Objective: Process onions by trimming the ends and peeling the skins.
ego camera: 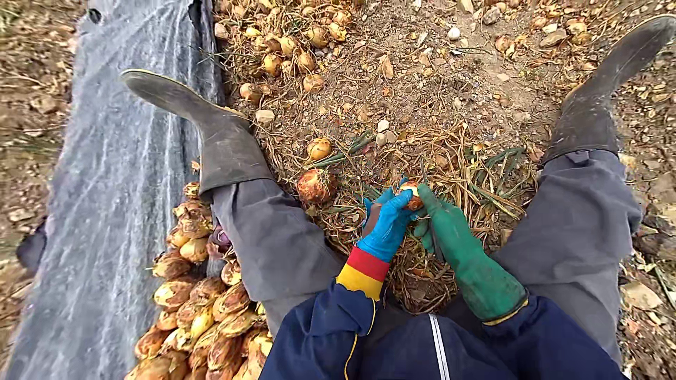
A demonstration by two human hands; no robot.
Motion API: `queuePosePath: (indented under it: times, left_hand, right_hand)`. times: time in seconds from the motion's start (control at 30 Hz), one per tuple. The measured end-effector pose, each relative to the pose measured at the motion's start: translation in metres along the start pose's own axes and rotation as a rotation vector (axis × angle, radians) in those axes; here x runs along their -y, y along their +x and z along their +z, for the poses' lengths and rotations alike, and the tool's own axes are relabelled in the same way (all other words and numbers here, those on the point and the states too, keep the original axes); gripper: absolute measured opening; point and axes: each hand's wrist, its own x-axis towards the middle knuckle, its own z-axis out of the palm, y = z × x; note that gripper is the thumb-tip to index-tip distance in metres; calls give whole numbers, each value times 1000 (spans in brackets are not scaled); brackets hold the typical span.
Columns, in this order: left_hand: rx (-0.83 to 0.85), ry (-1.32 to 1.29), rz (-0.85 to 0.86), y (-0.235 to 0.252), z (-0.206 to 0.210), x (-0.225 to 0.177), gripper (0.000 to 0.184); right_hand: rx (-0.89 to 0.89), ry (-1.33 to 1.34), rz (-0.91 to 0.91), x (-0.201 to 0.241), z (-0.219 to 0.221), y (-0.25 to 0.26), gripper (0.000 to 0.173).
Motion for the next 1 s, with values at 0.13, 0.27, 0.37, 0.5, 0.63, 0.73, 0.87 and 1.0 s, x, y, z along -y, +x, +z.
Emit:
queuePosePath:
  times: [0.13, 0.27, 0.37, 0.5, 0.63, 0.73, 0.87, 1.0]
  left_hand:
    - [-97, 91, 29, -5, 5, 7, 43]
    - [-330, 700, 248, -2, -11, -7, 82]
    - [-385, 1111, 263, -18, -16, -38, 106]
    - [-228, 1447, 331, -38, -10, -57, 113]
    - [-35, 1706, 339, -52, -11, -47, 114]
    - [-6, 1669, 304, -64, -9, -36, 115]
    - [5, 1019, 115, -67, -24, -21, 107]
    - [32, 929, 46, -66, -37, -20, 101]
  right_hand:
    - [26, 80, 58, 3, -5, -3, 77]
    - [137, 80, 86, 5, -10, -20, 77]
    - [155, 55, 82, -5, -17, -18, 79]
    - [193, -133, 69, -10, -16, -11, 82]
    - [169, -321, 87, -10, -4, -12, 85]
    - [185, -325, 129, -12, -4, -13, 85]
    - [313, -223, 264, -15, -4, -12, 83]
    - [402, 43, 274, -11, 11, -36, 51]
